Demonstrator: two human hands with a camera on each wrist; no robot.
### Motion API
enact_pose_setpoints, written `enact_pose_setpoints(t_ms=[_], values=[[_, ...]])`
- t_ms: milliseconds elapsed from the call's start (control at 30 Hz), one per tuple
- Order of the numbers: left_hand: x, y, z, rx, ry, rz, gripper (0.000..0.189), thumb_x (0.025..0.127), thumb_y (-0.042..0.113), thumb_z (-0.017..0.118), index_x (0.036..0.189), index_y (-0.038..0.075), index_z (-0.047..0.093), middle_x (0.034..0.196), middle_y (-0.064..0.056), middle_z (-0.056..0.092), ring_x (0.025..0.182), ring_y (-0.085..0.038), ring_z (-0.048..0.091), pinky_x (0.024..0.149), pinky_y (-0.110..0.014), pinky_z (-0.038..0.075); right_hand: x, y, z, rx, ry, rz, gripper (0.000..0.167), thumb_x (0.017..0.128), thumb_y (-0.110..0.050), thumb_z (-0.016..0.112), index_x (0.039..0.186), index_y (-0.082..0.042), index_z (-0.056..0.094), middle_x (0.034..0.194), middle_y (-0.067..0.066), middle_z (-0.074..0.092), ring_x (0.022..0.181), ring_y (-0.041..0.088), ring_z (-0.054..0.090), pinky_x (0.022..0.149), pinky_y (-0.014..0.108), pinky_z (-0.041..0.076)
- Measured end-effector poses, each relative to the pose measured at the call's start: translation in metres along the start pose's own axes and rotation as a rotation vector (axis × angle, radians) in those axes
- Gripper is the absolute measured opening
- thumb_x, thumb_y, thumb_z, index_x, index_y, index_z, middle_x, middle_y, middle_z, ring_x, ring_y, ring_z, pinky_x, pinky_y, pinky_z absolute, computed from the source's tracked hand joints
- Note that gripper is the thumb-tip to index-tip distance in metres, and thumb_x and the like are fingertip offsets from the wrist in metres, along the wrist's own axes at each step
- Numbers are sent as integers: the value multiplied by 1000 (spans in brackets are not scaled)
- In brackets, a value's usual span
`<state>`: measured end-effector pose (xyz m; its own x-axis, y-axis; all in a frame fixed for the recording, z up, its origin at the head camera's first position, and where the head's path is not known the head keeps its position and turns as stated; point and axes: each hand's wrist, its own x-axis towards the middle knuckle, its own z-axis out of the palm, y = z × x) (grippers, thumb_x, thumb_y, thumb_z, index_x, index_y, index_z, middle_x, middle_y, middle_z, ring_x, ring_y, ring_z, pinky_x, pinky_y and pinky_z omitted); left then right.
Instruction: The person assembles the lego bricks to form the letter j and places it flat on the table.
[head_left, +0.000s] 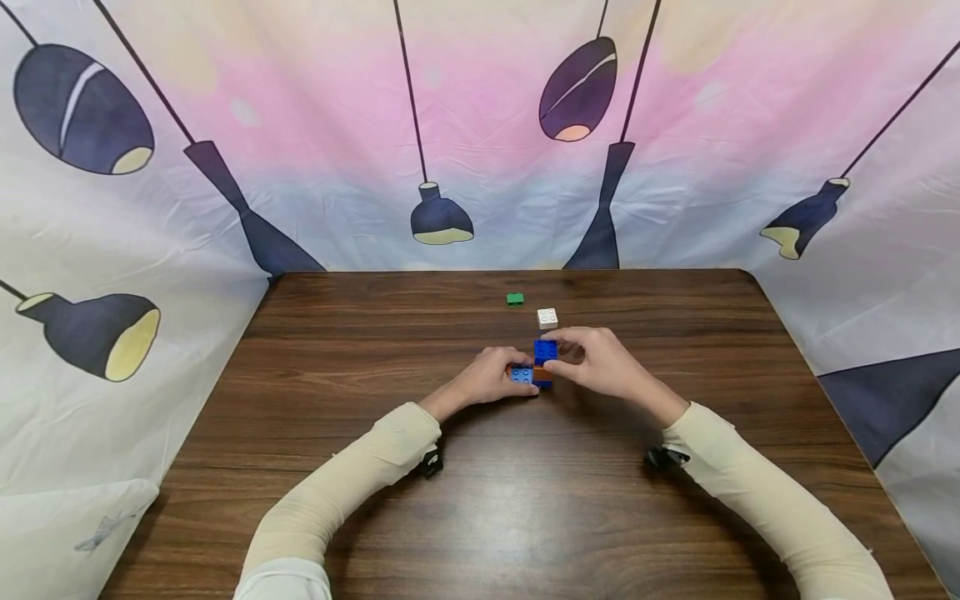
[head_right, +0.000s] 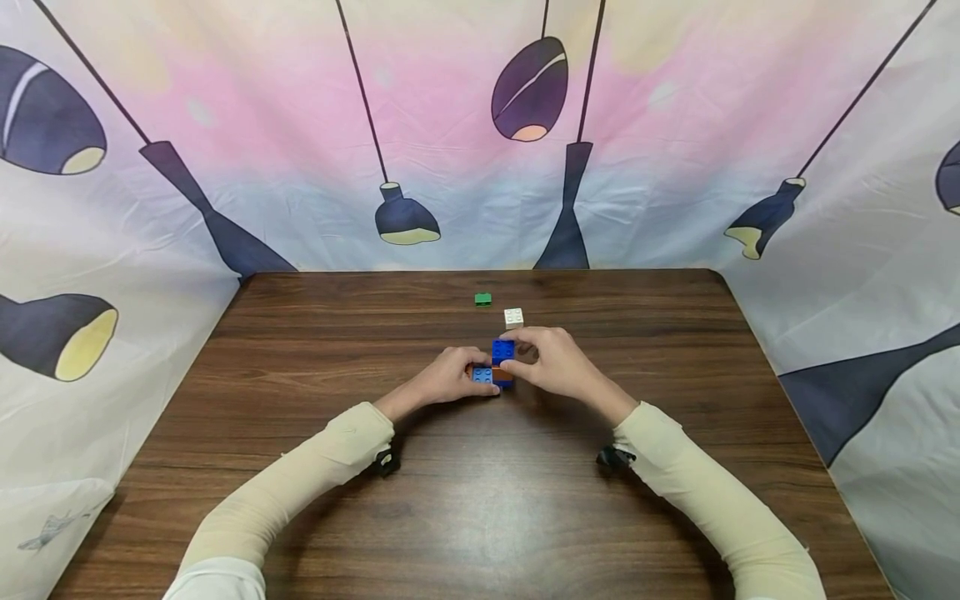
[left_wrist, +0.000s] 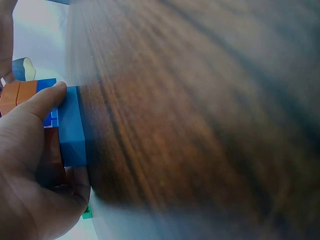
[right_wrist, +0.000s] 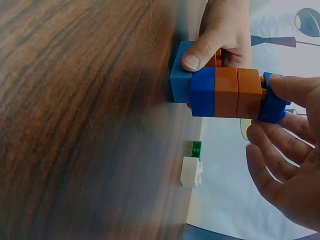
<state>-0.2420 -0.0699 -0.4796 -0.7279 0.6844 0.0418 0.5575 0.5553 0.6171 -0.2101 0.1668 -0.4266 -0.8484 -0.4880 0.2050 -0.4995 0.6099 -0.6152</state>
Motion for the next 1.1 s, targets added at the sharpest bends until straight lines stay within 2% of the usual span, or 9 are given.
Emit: enact_pose_setpoints(t_ms=[567, 1100], values=[[1, 0, 0, -6, -4, -3, 43, 92, 34, 78, 126, 8, 71, 109, -4, 74, 74, -6, 60, 64, -23, 48, 1, 1, -2, 12, -17, -8, 41, 93, -30, 78, 128, -9, 72, 103, 5, 75, 82, 13, 70, 73, 36, 59], [1, 0, 0, 1, -3, 3, 41, 92, 34, 78, 124, 9, 72, 107, -2, 74, 72, -6, 59, 62, -23, 46, 1, 3, 0, -9, -2, -35, 40, 93, -27, 78, 127, -8, 73, 100, 5, 76, 82, 13, 70, 72, 34, 58]])
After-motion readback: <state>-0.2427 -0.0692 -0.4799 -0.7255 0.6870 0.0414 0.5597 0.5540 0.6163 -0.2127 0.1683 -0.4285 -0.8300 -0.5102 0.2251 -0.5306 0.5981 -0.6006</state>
